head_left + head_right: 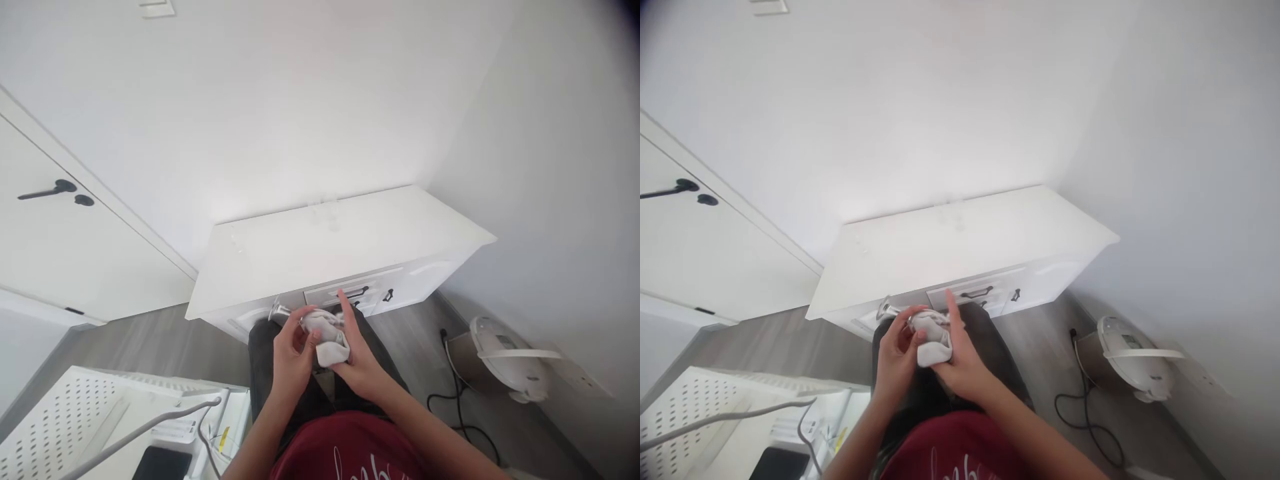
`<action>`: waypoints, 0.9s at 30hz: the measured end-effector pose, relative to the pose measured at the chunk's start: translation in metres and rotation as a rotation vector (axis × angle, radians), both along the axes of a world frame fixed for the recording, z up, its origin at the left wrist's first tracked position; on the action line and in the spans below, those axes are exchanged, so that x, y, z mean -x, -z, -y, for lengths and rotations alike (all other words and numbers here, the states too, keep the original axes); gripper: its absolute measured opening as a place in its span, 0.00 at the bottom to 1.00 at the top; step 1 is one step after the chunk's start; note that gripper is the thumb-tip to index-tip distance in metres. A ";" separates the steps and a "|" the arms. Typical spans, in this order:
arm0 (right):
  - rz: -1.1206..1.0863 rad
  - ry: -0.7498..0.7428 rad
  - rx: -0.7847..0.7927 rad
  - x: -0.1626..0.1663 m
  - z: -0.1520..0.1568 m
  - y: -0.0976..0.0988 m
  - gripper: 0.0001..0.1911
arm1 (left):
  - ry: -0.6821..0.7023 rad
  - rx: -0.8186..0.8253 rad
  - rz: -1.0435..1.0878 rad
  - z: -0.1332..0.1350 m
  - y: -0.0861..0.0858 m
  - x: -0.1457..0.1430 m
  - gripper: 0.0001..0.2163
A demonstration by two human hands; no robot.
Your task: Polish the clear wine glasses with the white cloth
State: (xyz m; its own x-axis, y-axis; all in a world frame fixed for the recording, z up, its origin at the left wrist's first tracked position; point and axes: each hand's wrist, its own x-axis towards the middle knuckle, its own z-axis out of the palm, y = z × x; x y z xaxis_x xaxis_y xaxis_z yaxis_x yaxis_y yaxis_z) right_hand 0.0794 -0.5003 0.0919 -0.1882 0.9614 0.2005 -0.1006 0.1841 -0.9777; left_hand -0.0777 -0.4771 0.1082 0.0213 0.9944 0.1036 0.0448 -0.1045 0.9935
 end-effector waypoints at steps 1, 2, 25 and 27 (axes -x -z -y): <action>-0.022 -0.081 0.051 -0.005 -0.001 -0.005 0.59 | 0.071 -0.031 -0.007 -0.003 0.000 0.003 0.18; -0.052 -0.136 0.093 -0.009 -0.001 -0.009 0.59 | 0.129 -0.065 -0.013 -0.007 0.000 0.005 0.17; -0.646 0.390 0.344 -0.044 -0.020 0.008 0.36 | -0.224 -0.223 -0.574 0.012 -0.019 -0.003 0.21; -0.736 0.300 0.429 -0.050 -0.019 0.004 0.35 | -0.302 -0.429 -0.616 0.005 -0.017 0.004 0.21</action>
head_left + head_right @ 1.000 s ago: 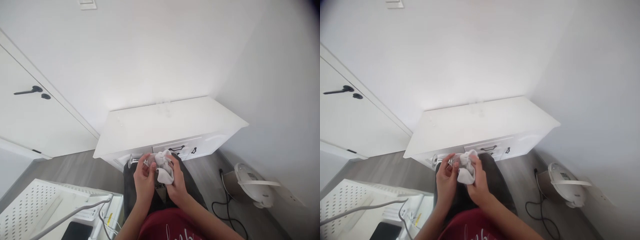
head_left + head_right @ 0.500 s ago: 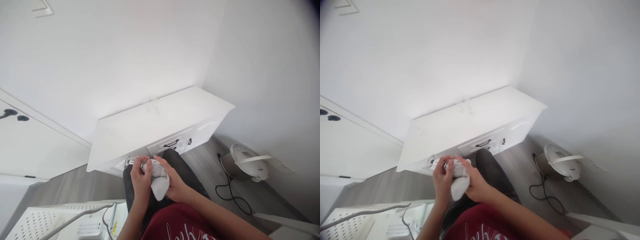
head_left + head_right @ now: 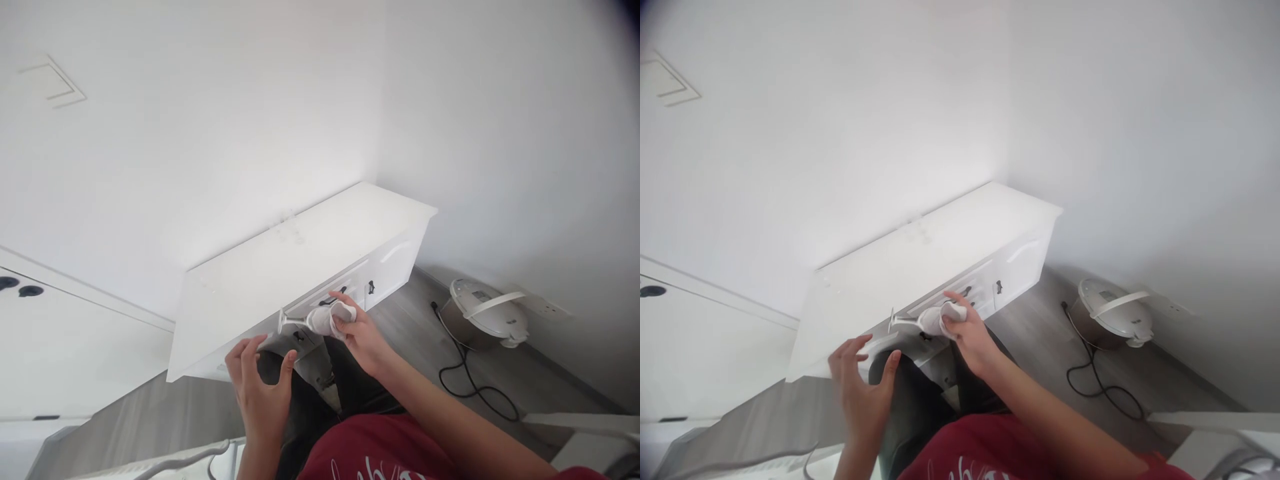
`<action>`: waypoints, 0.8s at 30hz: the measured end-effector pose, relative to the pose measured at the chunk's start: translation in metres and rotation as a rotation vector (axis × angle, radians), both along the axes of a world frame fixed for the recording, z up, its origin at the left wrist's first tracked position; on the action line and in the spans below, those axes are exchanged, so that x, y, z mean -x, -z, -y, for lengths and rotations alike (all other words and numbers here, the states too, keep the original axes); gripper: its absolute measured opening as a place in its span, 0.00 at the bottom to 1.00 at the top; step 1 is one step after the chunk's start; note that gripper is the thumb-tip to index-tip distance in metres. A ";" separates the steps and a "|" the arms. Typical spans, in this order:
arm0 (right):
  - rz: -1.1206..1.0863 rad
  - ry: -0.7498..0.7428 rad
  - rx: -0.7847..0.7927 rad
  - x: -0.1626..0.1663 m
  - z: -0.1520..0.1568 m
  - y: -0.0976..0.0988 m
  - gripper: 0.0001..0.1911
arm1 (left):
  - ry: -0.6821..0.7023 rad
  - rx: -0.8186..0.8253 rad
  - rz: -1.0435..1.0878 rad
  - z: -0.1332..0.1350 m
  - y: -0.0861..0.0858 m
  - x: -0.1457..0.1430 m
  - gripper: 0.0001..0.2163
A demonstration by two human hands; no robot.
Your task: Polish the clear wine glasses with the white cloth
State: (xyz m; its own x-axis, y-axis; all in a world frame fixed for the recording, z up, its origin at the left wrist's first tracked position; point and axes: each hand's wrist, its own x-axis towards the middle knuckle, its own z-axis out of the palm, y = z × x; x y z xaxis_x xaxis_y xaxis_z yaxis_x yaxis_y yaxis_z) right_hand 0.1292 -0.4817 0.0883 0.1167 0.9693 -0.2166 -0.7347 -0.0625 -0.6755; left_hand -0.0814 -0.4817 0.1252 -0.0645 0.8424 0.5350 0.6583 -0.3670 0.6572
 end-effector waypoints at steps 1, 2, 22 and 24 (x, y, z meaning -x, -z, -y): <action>-0.039 -0.062 0.002 0.000 0.002 0.000 0.35 | 0.077 -0.021 0.003 -0.005 0.001 0.002 0.21; -0.076 -0.132 -0.002 0.003 0.005 0.000 0.35 | 0.162 0.008 0.030 -0.010 0.002 0.003 0.21; 0.390 -0.231 -0.269 0.022 0.040 -0.015 0.25 | -0.001 0.381 0.536 0.008 0.001 -0.008 0.21; 0.820 -0.231 -0.645 0.020 0.042 -0.020 0.28 | -0.008 0.606 0.726 0.003 0.000 -0.007 0.22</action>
State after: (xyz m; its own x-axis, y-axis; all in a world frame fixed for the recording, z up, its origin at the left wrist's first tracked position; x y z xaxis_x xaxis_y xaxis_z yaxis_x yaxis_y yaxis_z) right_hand 0.1097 -0.5240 0.1082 -0.2072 0.8901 0.4059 -0.0570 0.4032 -0.9133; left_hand -0.0746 -0.4848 0.1250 -0.2165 0.9619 -0.1668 0.0146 0.1740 0.9846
